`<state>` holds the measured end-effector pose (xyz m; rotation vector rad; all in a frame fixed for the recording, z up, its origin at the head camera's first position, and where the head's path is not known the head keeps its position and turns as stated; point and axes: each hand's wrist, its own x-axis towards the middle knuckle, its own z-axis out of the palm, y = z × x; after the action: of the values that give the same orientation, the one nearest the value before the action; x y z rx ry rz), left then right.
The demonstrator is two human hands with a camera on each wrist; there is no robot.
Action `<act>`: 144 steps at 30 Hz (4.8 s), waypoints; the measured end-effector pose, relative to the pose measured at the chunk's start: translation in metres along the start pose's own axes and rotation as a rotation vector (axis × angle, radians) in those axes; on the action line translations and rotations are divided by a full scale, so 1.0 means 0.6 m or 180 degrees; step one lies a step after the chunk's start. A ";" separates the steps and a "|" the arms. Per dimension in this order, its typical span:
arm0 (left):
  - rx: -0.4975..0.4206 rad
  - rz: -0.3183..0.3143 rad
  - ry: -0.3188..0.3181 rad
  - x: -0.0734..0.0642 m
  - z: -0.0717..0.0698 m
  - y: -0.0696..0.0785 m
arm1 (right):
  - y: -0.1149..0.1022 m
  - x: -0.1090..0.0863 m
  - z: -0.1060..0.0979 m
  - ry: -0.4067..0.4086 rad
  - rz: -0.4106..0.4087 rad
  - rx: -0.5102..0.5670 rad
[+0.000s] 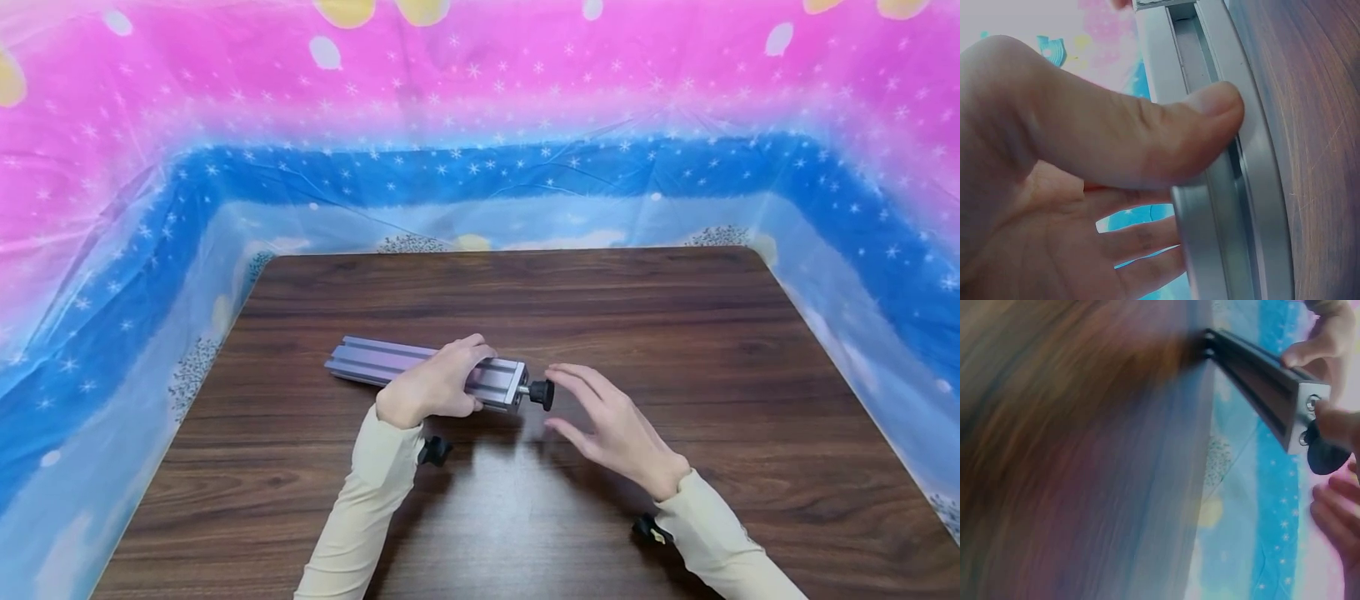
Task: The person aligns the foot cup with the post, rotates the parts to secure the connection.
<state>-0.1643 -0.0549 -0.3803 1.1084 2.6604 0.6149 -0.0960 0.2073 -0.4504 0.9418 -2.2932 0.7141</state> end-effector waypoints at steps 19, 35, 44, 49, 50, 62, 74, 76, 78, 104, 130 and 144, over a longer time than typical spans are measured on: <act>0.0019 -0.0016 0.0027 -0.003 0.003 0.002 | 0.003 -0.001 0.011 0.0301 -0.0230 0.0023; -0.0015 -0.0072 0.0020 -0.002 0.003 -0.001 | -0.006 0.000 0.009 0.0051 0.0496 -0.0033; -0.0001 -0.0104 -0.0011 0.000 -0.002 -0.001 | 0.000 0.005 0.007 0.0251 -0.0415 0.0071; -0.0024 -0.0091 -0.0007 -0.003 -0.003 0.000 | -0.001 0.009 0.009 0.0328 -0.0569 0.0061; -0.0027 -0.0091 -0.0009 -0.004 -0.003 0.000 | -0.001 0.009 0.009 0.0331 -0.0583 0.0064; -0.0017 -0.0064 0.0002 -0.004 -0.003 0.002 | -0.001 0.007 0.015 0.0490 -0.0251 -0.0024; -0.0118 -0.0146 -0.0031 -0.008 -0.002 0.000 | -0.011 0.012 0.013 0.0390 0.0221 -0.0302; -0.0121 -0.0152 -0.0028 -0.009 -0.003 0.000 | -0.011 0.011 0.010 0.0377 0.0083 -0.0147; -0.0113 -0.0161 -0.0019 -0.010 -0.005 0.001 | -0.009 0.012 0.008 0.0354 -0.0103 0.0008; -0.0093 -0.0100 0.0014 -0.009 -0.005 -0.002 | 0.000 0.016 0.013 0.0315 -0.0699 -0.0069; -0.0080 -0.0094 -0.0001 -0.005 -0.007 -0.001 | 0.004 0.010 0.009 0.0251 -0.0666 -0.0074; -0.0087 -0.0107 -0.0015 -0.007 -0.006 0.000 | 0.002 0.005 0.014 0.0323 -0.0352 -0.0046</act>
<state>-0.1626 -0.0592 -0.3767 1.0544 2.6527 0.6397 -0.1010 0.2013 -0.4544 0.9944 -2.1378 0.6815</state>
